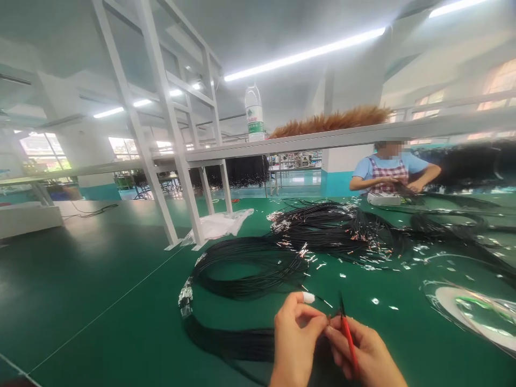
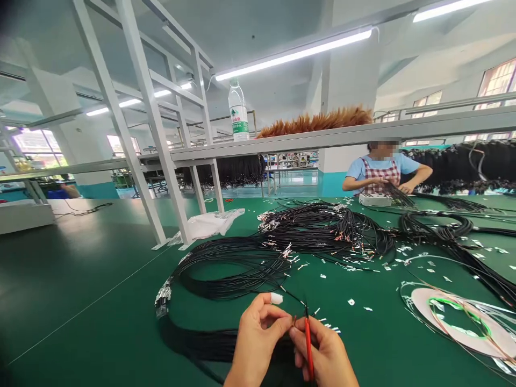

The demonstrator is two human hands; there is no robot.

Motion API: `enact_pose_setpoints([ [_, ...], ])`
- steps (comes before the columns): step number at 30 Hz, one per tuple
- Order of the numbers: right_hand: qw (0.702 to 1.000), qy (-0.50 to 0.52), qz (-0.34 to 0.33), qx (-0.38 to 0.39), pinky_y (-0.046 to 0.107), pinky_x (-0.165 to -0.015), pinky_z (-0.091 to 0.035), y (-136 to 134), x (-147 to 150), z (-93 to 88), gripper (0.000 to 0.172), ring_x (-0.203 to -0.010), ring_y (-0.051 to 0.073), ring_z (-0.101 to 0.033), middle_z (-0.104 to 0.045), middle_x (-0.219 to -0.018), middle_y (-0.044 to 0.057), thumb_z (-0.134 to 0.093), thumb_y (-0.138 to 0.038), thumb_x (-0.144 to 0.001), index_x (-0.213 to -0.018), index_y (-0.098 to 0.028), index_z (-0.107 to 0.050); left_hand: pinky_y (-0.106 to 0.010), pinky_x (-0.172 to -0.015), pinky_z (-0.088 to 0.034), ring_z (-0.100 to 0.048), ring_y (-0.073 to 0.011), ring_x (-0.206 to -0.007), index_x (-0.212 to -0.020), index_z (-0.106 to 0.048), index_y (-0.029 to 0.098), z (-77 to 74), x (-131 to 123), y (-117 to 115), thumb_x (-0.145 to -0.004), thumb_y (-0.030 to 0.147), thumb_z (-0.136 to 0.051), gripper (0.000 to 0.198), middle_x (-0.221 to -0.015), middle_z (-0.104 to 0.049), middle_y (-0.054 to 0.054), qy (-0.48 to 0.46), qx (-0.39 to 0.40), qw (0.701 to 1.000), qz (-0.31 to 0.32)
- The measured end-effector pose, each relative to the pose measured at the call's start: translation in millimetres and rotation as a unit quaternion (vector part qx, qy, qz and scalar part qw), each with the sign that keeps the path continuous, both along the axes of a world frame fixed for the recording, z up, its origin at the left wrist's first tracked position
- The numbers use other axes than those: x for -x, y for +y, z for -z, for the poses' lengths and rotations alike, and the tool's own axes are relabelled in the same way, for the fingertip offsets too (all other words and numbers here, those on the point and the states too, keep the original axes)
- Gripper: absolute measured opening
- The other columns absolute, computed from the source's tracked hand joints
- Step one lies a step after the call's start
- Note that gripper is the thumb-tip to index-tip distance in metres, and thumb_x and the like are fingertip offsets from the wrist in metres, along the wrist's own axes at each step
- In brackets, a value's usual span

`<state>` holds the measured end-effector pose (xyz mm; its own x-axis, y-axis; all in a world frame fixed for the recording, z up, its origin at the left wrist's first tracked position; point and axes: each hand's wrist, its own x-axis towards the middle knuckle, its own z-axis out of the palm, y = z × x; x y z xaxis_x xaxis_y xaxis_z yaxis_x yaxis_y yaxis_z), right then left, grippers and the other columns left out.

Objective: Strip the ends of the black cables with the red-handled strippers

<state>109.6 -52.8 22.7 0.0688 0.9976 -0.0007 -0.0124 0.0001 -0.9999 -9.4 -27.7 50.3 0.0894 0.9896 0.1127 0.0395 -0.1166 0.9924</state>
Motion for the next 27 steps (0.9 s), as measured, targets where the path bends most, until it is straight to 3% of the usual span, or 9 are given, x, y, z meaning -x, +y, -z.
enact_pose_setpoints([
  [6, 0.999, -0.024, -0.037, 0.013, 0.018, -0.036, -0.026, 8.9, -1.9, 8.6, 0.043, -0.032, 0.008, -0.042, -0.051, -0.044, -0.006, -0.058, -0.061, -0.072, -0.072, -0.019, -0.053, -0.022, -0.059, -0.041, -0.056, -0.0119, -0.059, -0.084, -0.056, 0.017, 14.5, -2.2, 4.8, -0.067, 0.018, -0.065, 0.019, -0.064, -0.064, 0.001, -0.030, -0.010, 0.999, -0.005],
  [9, 0.985, -0.169, -0.004, -0.028, 0.021, -0.038, -0.032, 11.1, -14.5, 15.4, 0.040, -0.038, 0.013, -0.050, -0.057, -0.049, -0.002, -0.049, -0.059, -0.079, -0.070, -0.021, -0.054, -0.022, -0.054, -0.041, -0.057, -0.0119, -0.056, -0.086, -0.055, 0.016, 23.1, -6.4, 8.5, -0.065, 0.024, -0.068, 0.026, -0.066, -0.064, 0.000, -0.085, 0.019, 0.996, 0.003],
  [11, 0.932, -0.346, 0.049, -0.095, 0.024, -0.046, -0.039, 8.0, -30.5, 19.2, 0.035, -0.050, 0.018, -0.061, -0.066, -0.058, 0.003, -0.046, -0.051, -0.085, -0.071, -0.021, -0.057, -0.022, -0.052, -0.040, -0.056, -0.0112, -0.053, -0.087, -0.055, 0.016, 27.8, -9.5, 10.4, -0.064, 0.026, -0.070, 0.030, -0.066, -0.063, 0.000, -0.115, 0.037, 0.993, 0.007],
  [13, 0.836, -0.514, 0.109, -0.161, 0.025, -0.045, -0.038, 0.9, -48.9, 21.7, 0.028, -0.051, 0.022, -0.065, -0.070, -0.063, 0.004, -0.046, -0.044, -0.088, -0.081, -0.022, -0.062, -0.022, -0.052, -0.041, -0.056, -0.0108, -0.052, -0.088, -0.054, 0.015, 30.9, -12.5, 11.6, -0.063, 0.025, -0.071, 0.032, -0.066, -0.063, 0.000, -0.129, 0.043, 0.991, 0.002],
  [17, 0.616, -0.727, 0.148, -0.264, 0.025, -0.036, -0.028, -17.3, -72.6, 21.4, 0.020, -0.036, 0.022, -0.059, -0.061, -0.048, 0.003, -0.053, -0.030, -0.086, -0.070, -0.021, -0.061, -0.022, -0.053, -0.042, -0.057, -0.0115, -0.052, -0.089, -0.053, 0.015, 32.8, -17.5, 11.4, -0.062, 0.022, -0.070, 0.032, -0.064, -0.063, 0.000, -0.126, 0.051, 0.991, -0.009],
  [19, 0.546, -0.777, 0.134, -0.284, 0.025, -0.035, -0.024, -24.3, -73.7, 18.6, 0.018, -0.031, 0.021, -0.054, -0.055, -0.043, 0.002, -0.053, -0.018, -0.082, -0.065, -0.020, -0.060, -0.022, -0.053, -0.042, -0.057, -0.0118, -0.053, -0.089, -0.053, 0.015, 32.1, -19.1, 10.3, -0.063, 0.021, -0.069, 0.031, -0.063, -0.063, 0.001, -0.123, 0.051, 0.991, -0.011],
  [22, 0.498, -0.808, 0.102, -0.297, 0.025, -0.033, -0.020, -30.3, -66.9, 12.0, 0.020, -0.029, 0.019, -0.051, -0.054, -0.045, 0.002, -0.052, -0.003, -0.073, -0.065, -0.019, -0.060, -0.023, -0.054, -0.043, -0.057, -0.0121, -0.053, -0.088, -0.053, 0.015, 29.5, -19.6, 7.6, -0.062, 0.019, -0.068, 0.030, -0.063, -0.063, 0.001, -0.116, 0.054, 0.992, -0.007],
  [27, 0.477, -0.825, 0.103, -0.283, 0.024, -0.033, -0.024, -33.5, -55.8, 2.7, 0.029, -0.032, 0.020, -0.054, -0.053, -0.047, 0.003, -0.047, 0.009, -0.065, -0.060, -0.018, -0.057, -0.023, -0.057, -0.043, -0.057, -0.0116, -0.054, -0.088, -0.053, 0.015, 22.7, -19.0, 2.0, -0.063, 0.018, -0.067, 0.028, -0.063, -0.063, 0.001, -0.122, 0.053, 0.991, -0.005],
])
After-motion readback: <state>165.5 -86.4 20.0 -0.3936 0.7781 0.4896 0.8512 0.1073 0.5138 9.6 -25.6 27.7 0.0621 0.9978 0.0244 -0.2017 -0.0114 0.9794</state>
